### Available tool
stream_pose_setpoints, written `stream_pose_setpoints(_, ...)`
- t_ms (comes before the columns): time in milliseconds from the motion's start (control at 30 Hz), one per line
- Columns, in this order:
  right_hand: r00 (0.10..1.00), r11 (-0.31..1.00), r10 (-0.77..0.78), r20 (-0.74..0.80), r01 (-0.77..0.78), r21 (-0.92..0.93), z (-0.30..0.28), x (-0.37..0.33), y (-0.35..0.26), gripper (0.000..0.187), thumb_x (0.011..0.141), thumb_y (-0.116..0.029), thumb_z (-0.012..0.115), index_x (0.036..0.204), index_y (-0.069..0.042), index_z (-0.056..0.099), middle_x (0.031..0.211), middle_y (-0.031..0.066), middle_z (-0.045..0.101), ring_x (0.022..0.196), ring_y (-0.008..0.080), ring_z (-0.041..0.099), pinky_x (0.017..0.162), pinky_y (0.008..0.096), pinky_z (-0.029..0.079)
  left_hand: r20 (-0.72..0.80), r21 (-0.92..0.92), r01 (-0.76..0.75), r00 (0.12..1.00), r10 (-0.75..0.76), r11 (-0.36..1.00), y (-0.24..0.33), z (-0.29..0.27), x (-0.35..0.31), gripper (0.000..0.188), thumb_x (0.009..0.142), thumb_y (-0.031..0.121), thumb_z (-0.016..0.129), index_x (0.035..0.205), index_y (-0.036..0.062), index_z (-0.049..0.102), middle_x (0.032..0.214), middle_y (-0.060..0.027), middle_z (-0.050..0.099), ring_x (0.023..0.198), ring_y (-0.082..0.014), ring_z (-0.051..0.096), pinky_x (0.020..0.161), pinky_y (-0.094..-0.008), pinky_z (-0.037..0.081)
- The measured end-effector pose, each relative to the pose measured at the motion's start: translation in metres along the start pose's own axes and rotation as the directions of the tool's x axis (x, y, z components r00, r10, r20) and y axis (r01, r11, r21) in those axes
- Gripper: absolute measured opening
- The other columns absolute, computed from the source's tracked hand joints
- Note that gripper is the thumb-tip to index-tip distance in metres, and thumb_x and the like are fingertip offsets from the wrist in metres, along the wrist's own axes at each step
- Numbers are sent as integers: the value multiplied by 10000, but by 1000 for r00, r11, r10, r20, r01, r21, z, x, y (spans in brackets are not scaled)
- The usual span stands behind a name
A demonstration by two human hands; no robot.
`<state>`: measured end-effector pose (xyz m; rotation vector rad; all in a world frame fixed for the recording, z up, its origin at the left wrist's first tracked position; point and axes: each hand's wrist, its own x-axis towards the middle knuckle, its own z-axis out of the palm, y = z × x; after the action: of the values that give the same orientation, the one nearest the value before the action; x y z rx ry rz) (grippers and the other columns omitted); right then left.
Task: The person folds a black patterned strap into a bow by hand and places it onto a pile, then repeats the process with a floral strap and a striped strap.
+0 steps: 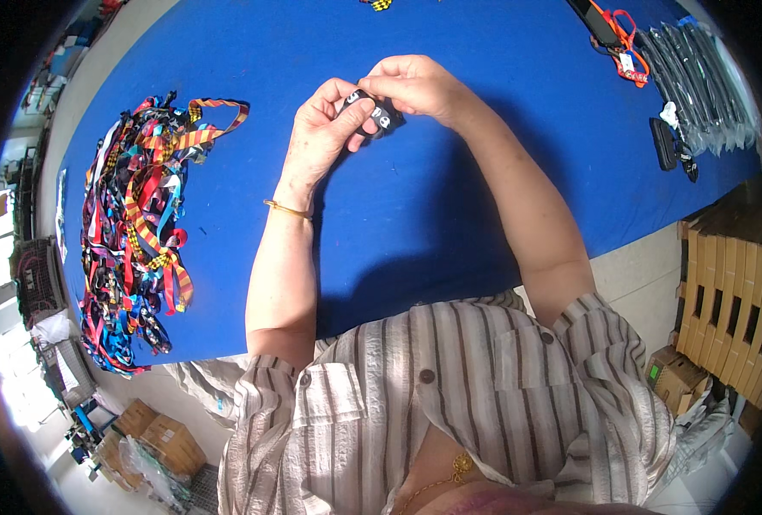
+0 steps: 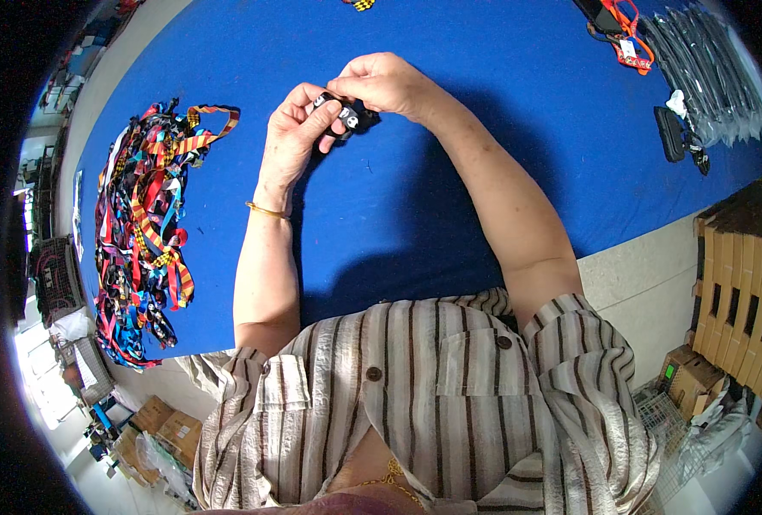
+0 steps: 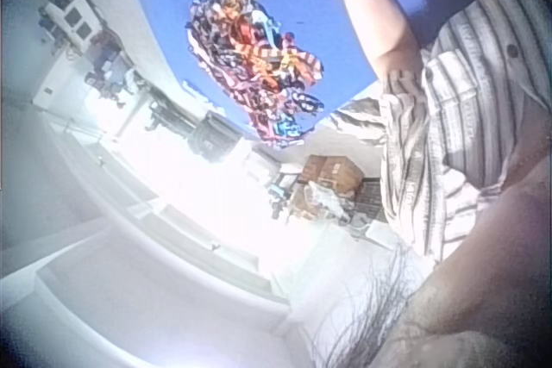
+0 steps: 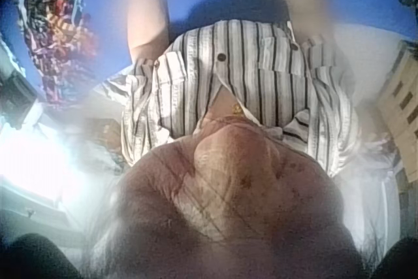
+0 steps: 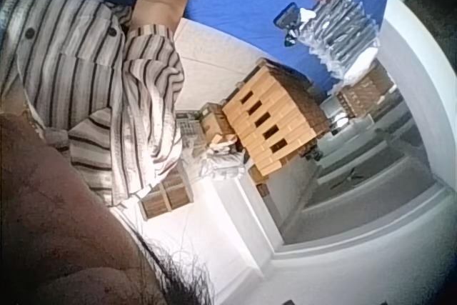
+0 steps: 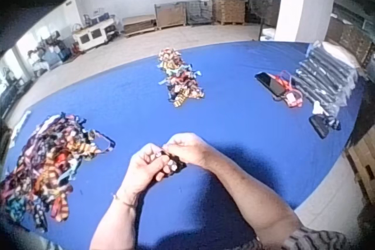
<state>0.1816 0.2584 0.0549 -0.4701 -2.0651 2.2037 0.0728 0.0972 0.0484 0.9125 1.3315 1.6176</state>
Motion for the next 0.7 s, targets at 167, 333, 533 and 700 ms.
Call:
stream_pose_setpoints(167, 952, 952, -292, -94, 280, -125, 3, 6, 7, 192, 959, -220, 638, 966, -30, 664, 799, -16, 637, 672, 38, 550, 560, 196, 430, -77, -152, -16, 997, 4, 988, 1, 0, 2, 79, 973, 109, 601, 958, 47, 553, 750, -96, 675, 502, -97, 521, 459, -206, 398)
stream_pose_setpoints(333, 924, 919, -368, -102, 345, -191, 18, -5, -8, 131, 948, -163, 651, 973, -36, 669, 801, 1, 654, 659, 49, 582, 567, 196, 469, -171, -145, 31, 984, -55, 989, 4, -1, -1, 106, 977, 124, 592, 929, 62, 522, 753, -102, 669, 498, -116, 531, 459, -219, 407)
stream_pose_setpoints(533, 952, 933, -304, -37, 290, -213, 23, -12, -14, 102, 960, -159, 635, 985, -64, 663, 784, -13, 641, 595, 34, 544, 513, 189, 439, -232, -157, 12, 971, -48, 988, -3, -8, 4, 97, 982, 105, 568, 935, 42, 510, 815, -123, 662, 561, -158, 607, 501, -239, 480)
stream_pose_setpoints(700, 954, 922, -298, 30, 296, -252, 17, -13, -17, 97, 953, -163, 647, 967, -68, 658, 777, -15, 638, 617, 40, 555, 526, 192, 445, -161, -350, 44, 981, -107, 936, -4, -16, 5, 85, 979, 53, 543, 989, 8, 472, 821, -159, 667, 626, -195, 685, 540, -263, 562)
